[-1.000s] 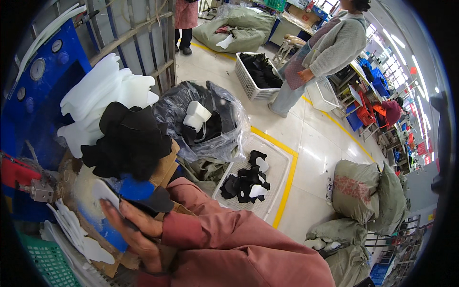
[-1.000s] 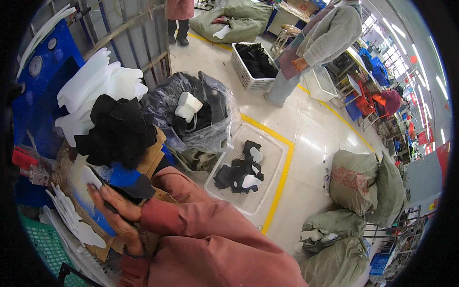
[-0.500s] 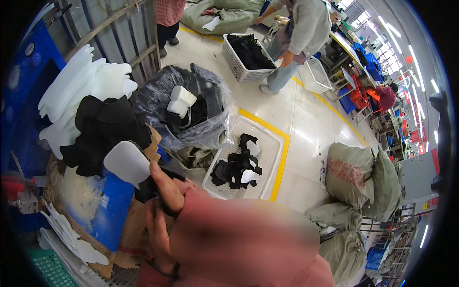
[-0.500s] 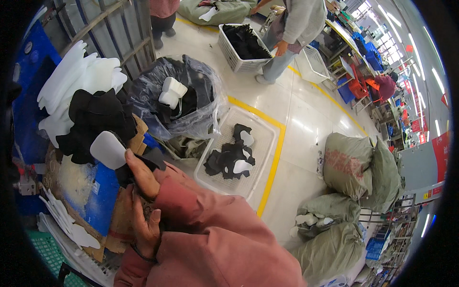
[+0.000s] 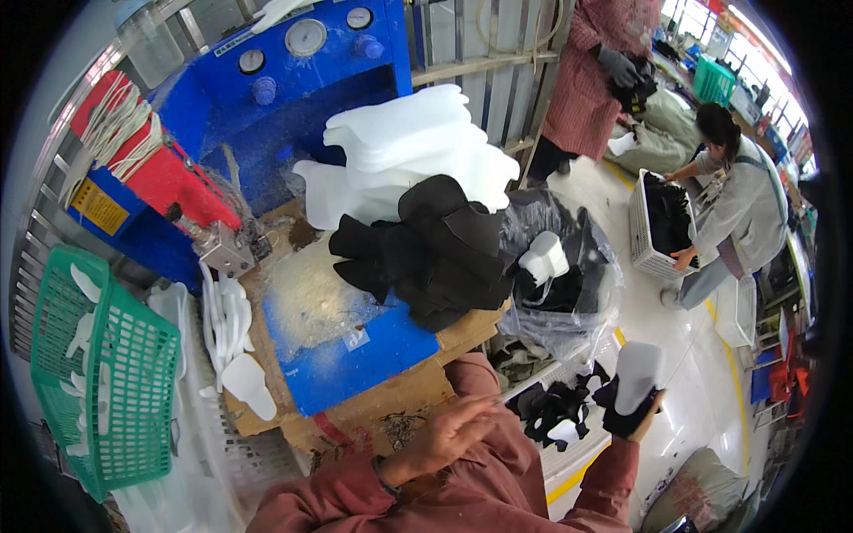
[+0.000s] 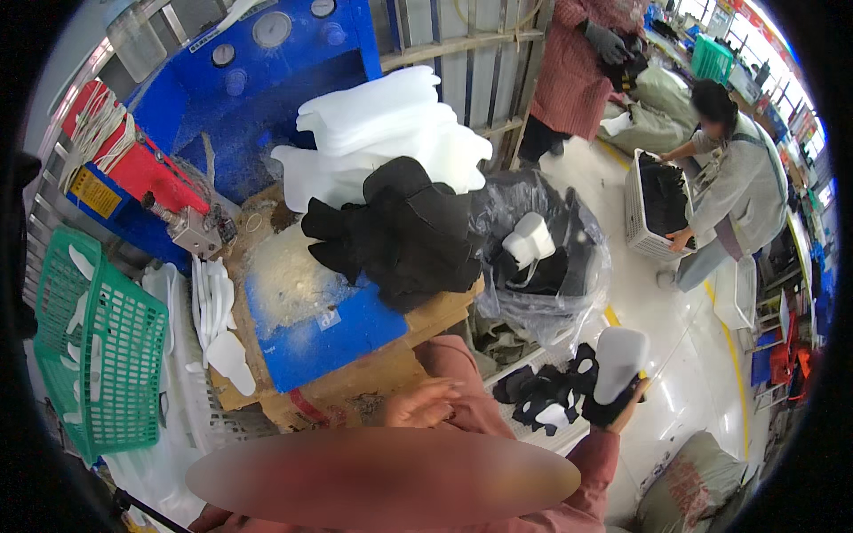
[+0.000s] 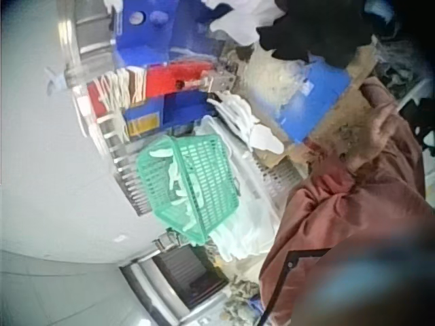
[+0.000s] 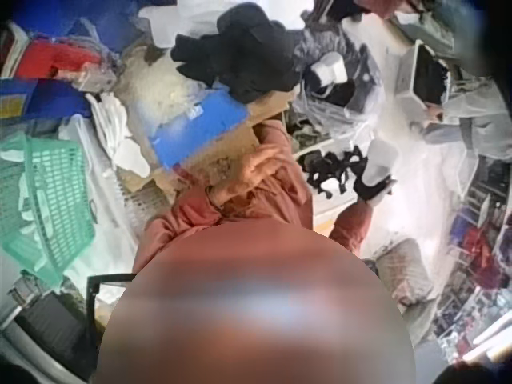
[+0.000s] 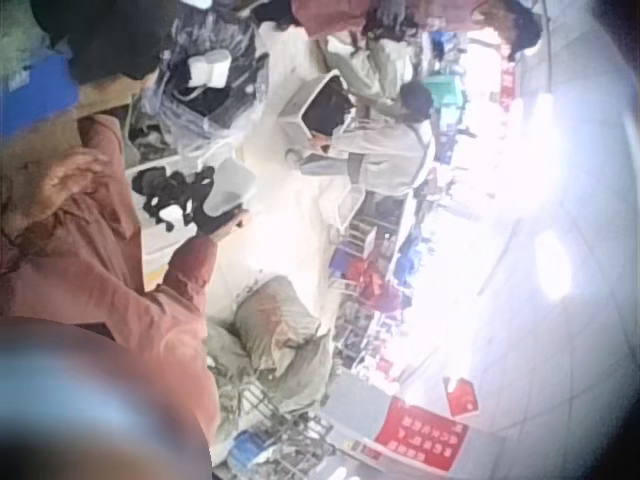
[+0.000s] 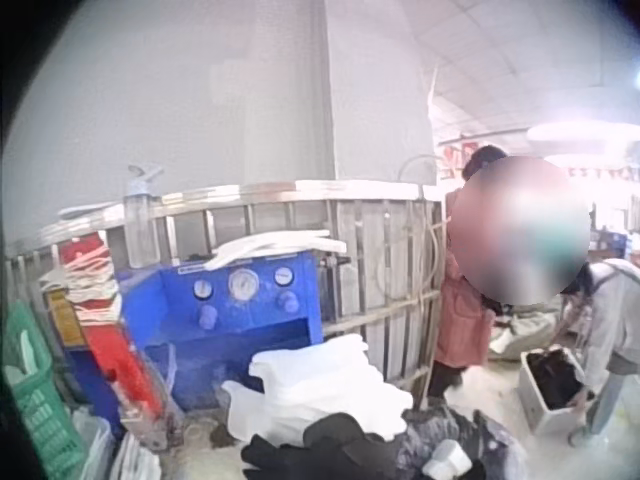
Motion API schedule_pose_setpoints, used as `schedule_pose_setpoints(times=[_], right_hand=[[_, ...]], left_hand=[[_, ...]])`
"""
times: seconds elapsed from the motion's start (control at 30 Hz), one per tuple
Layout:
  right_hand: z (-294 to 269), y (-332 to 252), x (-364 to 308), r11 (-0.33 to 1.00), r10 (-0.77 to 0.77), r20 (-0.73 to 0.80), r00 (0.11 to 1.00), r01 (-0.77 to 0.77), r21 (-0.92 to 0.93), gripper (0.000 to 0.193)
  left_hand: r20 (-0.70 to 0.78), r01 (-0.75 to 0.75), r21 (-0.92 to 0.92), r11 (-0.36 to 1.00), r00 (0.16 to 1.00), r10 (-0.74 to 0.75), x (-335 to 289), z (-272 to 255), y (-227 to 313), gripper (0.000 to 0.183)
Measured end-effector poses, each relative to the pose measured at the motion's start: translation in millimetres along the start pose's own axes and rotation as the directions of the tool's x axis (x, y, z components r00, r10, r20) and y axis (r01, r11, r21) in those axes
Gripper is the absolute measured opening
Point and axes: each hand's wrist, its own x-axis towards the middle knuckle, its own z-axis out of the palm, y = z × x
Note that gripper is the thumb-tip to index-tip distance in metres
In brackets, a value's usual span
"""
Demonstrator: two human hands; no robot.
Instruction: The person repeatedly picks black slipper uppers and white insoles, aligns them, and presses them together by hand. The person places finished pairs into a nearby white basket. The person handles items one at a time and occasionally turns them over to check alignment.
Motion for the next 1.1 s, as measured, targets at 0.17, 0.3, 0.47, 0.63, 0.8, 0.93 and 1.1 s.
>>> schedule_pose_setpoints(times=[0.17, 0.3, 0.47, 0.63, 0.8, 0.93, 1.1], right_hand=[[-53, 62, 24, 0.977, 0.054, -0.269, 0.962, -0.107, -0.184, 0.062], [52, 62, -29, 0.967, -0.071, 0.18, 0.981, 0.113, -0.23, 0.044], [260, 11, -154, 0.541, -0.243, 0.883, 0.402, 0.812, -0.22, 0.032], [402, 32, -230, 0.044, -0.294, 0.956, -0.005, 0.999, 0.019, 0.044], [451, 83, -225, 0.061, -0.266, 0.933, 0.243, 0.97, -0.235, 0.052], [464, 107, -216, 0.157, -0.32, 0.91, 0.263, 0.962, -0.223, 0.033], [463, 101, -235, 0.38, -0.251, 0.942, 0.22, 0.918, -0.113, 0.016]], left_hand=[[-0.133, 0.175, -0.111, 0.978, 0.973, -0.19, -36, -40, -4, 0.04], [-0.264, 0.197, -0.248, 0.948, 0.928, -0.262, -55, -62, -19, 0.041], [-0.34, 0.166, -0.22, 0.961, 0.911, -0.235, -59, -68, -25, 0.042], [-0.338, 0.355, -0.096, 0.93, 0.867, -0.366, -67, -70, -3, 0.044], [-0.352, 0.377, 0.041, 0.925, 0.872, -0.34, -74, -78, 11, 0.042], [-0.346, 0.365, 0.041, 0.93, 0.878, -0.33, -77, -83, 7, 0.041], [-0.381, 0.349, -0.07, 0.934, 0.856, -0.349, -78, -92, 1, 0.037]])
